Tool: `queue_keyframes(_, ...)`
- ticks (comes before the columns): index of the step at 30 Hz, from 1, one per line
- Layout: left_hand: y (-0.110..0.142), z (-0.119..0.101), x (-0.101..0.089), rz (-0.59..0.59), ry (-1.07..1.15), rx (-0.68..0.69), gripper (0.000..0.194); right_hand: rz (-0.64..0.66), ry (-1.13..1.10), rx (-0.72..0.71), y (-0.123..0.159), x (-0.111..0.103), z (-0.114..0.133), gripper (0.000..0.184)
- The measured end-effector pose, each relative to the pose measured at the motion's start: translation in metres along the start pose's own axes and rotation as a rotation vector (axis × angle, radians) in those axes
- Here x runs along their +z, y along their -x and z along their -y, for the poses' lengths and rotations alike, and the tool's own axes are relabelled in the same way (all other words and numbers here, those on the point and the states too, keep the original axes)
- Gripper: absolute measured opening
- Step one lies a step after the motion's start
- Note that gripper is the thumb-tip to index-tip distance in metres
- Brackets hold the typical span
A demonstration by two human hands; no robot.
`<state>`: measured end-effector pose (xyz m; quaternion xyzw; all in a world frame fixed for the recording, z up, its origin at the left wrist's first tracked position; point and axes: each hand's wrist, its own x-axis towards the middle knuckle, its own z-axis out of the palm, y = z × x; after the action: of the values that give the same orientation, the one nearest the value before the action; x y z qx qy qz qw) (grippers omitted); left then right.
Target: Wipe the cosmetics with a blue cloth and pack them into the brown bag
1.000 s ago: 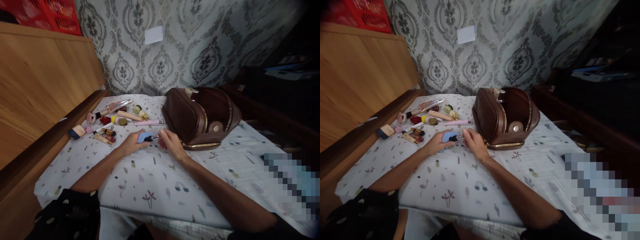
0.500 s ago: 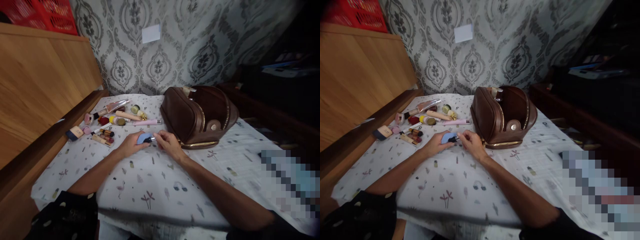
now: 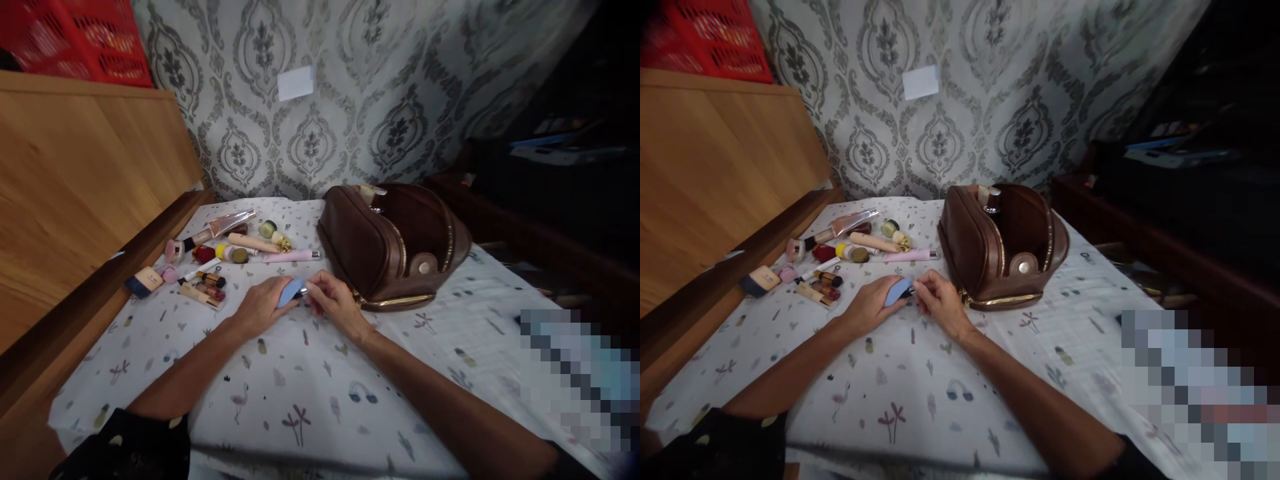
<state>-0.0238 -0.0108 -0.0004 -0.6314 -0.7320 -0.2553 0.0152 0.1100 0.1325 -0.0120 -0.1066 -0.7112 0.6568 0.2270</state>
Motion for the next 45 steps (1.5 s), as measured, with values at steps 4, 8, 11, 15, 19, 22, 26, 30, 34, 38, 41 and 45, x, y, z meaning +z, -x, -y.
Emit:
queue_keyframes(4,0.003,0.001,0.008,-0.049,-0.178,0.061,0.04,-0.03,-0.03,-0.001,0.002,0.003,-0.001,0.051)
queue_keyframes(8,0.004,-0.003,0.013,-0.111,-0.261,0.027,0.037,-0.039,-0.058,0.006,0.003,0.004,0.0,0.052)
queue_keyframes(11,0.001,-0.011,0.006,-0.095,-0.162,-0.065,0.034,-0.049,-0.077,-0.037,0.005,0.006,0.002,0.049)
queue_keyframes(15,-0.006,-0.023,-0.009,0.053,0.069,-0.213,0.031,-0.026,-0.127,-0.106,0.008,0.008,0.004,0.044)
queue_keyframes(19,-0.012,-0.023,-0.02,0.151,0.176,-0.25,0.032,-0.04,-0.187,-0.104,0.007,0.008,0.003,0.044)
queue_keyframes(22,-0.013,-0.018,-0.025,0.18,0.182,-0.272,0.035,-0.126,-0.224,-0.101,0.004,0.005,0.006,0.045)
queue_keyframes(26,-0.013,-0.009,-0.029,0.205,0.279,-0.307,0.039,-0.237,-0.265,-0.065,0.002,-0.002,0.018,0.048)
queue_keyframes(30,-0.01,0.002,-0.027,0.22,0.441,-0.357,0.046,-0.207,-0.316,-0.077,0.002,-0.007,0.026,0.046)
queue_keyframes(34,-0.003,0.014,-0.023,0.189,0.466,-0.441,0.061,-0.124,-0.375,-0.054,0.001,-0.007,0.025,0.048)
queue_keyframes(38,0.002,0.024,-0.018,0.001,0.374,-0.583,0.068,-0.066,-0.366,-0.025,-0.001,-0.005,0.023,0.048)
queue_keyframes(41,0.001,0.025,-0.016,-0.059,0.338,-0.663,0.064,-0.068,-0.355,-0.03,-0.001,-0.004,0.021,0.047)
queue_keyframes(45,-0.005,0.021,-0.01,-0.21,0.397,-0.694,0.056,-0.093,-0.34,-0.05,-0.002,-0.004,0.02,0.041)
